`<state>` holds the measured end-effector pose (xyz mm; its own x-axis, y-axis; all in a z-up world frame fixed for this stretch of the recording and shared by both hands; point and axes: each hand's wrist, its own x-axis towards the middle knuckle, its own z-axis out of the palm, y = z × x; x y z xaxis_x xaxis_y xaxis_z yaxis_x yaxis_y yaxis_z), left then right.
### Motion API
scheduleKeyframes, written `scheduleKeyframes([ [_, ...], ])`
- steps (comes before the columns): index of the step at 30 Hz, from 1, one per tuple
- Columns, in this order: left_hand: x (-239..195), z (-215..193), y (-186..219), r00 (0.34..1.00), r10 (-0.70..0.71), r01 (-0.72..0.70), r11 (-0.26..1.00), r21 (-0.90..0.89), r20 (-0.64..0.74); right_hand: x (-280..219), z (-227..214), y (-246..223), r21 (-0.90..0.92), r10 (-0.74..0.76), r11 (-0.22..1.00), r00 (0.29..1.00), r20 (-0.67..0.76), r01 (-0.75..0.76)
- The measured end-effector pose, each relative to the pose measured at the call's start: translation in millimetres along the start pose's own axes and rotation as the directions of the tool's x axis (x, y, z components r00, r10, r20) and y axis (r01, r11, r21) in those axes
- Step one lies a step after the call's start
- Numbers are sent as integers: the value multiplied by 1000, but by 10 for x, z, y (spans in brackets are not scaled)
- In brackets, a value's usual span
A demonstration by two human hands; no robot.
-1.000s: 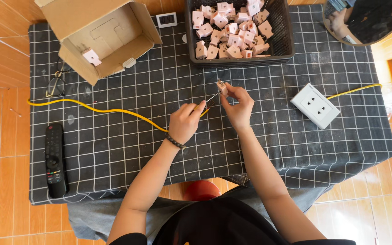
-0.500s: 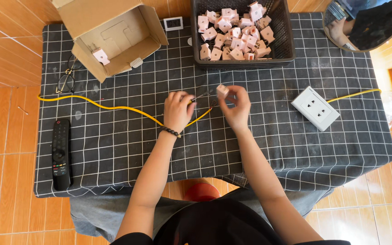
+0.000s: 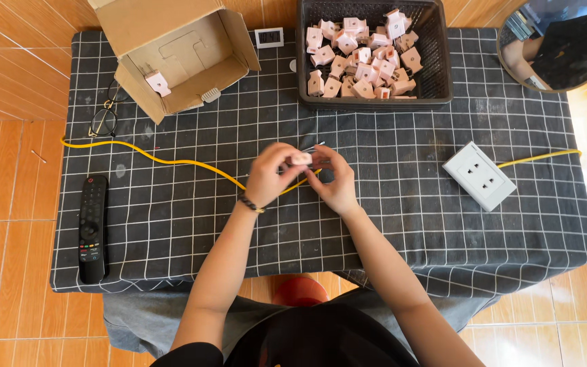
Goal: The person assembles a pink electrical plug by inserting a yellow cable and tightening the internal screws with a screwdriver. They then test the plug by inserting it into a white wall socket. The person repeats the assembly process with a second plug, securing the cable and tightening the screws before placing the finished item into a cardboard box.
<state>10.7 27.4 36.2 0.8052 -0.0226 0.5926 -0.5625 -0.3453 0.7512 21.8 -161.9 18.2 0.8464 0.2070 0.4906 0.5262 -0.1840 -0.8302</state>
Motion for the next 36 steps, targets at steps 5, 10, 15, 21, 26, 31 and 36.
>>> scheduleKeyframes([
  [5, 523, -503, 107, 933, -284, 291, 957, -1, -220, 60, -68, 41, -44, 32, 998, 996, -83, -36],
  [10, 1440, -975, -319, 941, -130, 256, 877, 408, -312, 81, -107, -12, -188, -94, 974, 983, 157, 123],
  [15, 1907, -1057, -595, 909, -262, 403, 747, 529, -323, 125, -73, -104, -164, -177, 960, 947, 269, 226],
  [21, 1930, -966, -753, 912, -296, 407, 733, 546, -283, 132, -37, -119, -177, -187, 954, 943, 275, 241],
  [26, 1967, -916, -748, 905, -283, 419, 717, 557, -317, 135, -44, -114, -181, -190, 953, 943, 272, 244],
  [31, 1924, -909, -585, 885, -306, 448, 768, 457, -352, 132, -45, -123, -175, -172, 960, 951, 256, 221],
  [36, 1701, -774, -426, 923, -61, 270, 805, 529, -380, 122, -63, -89, -177, -169, 960, 950, 261, 219],
])
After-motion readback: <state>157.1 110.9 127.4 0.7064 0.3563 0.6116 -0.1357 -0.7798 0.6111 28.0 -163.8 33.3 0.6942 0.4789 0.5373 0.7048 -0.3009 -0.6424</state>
